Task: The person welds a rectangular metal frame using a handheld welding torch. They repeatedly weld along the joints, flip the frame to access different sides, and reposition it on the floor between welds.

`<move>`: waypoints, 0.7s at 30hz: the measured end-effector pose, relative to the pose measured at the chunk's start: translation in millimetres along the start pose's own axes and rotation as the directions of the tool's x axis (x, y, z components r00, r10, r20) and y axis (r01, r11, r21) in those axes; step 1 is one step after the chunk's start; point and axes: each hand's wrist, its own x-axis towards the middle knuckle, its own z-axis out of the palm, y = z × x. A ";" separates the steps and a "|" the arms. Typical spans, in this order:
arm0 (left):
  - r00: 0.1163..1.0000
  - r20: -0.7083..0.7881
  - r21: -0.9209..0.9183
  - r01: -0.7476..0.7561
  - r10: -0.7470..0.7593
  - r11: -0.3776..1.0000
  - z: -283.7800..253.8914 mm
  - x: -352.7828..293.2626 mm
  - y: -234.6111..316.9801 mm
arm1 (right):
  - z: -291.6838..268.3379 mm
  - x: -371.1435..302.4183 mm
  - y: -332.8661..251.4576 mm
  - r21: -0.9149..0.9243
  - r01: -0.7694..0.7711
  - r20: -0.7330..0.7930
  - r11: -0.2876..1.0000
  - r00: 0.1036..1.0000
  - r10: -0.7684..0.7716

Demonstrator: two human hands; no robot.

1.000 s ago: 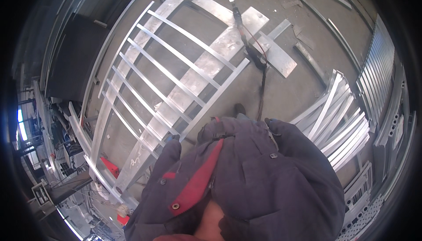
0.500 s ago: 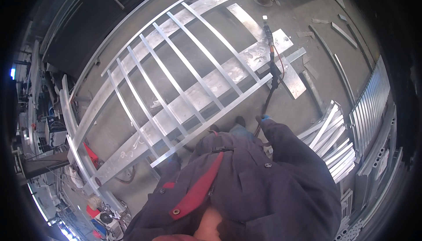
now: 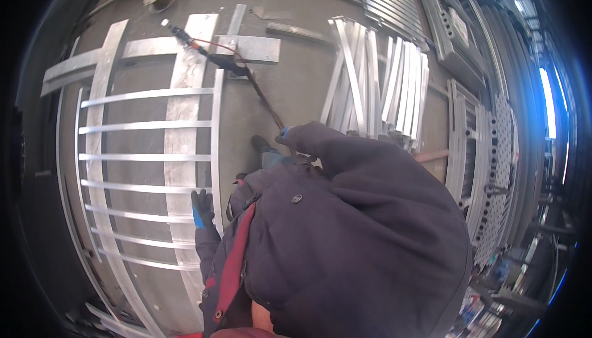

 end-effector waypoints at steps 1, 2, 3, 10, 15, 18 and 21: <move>0.982 0.161 -0.001 -0.097 0.096 0.995 14.9 25.5 8.3 | 2.1 -3.5 31.2 0.046 -0.044 -0.043 0.998 0.998 0.046; 0.985 0.163 -0.093 0.081 -0.065 0.992 35.6 46.7 15.2 | 3.5 -9.9 63.2 0.082 -0.088 -0.079 0.993 0.992 0.094; 0.962 0.171 -0.147 0.238 -0.212 0.960 58.2 71.4 23.1 | 5.1 -19.0 94.8 0.118 -0.127 -0.106 0.985 0.985 0.140; 0.938 0.034 0.691 0.228 -0.345 0.686 240.7 140.9 36.6 | 36.6 -79.7 257.7 0.326 -0.347 -0.097 0.879 0.913 0.397; 0.903 0.017 0.707 0.292 -0.428 0.644 286.5 165.3 34.9 | 43.6 -75.8 316.3 0.430 -0.381 -0.021 0.819 0.902 0.431; 0.891 -0.018 0.700 0.335 -0.453 0.631 302.9 184.0 35.5 | 32.5 -53.5 341.3 0.478 -0.356 -0.006 0.803 0.913 0.409; 0.842 -0.070 0.716 0.416 -0.535 0.561 320.5 210.4 33.8 | 23.9 -18.4 372.7 0.534 -0.331 -0.007 0.778 0.918 0.396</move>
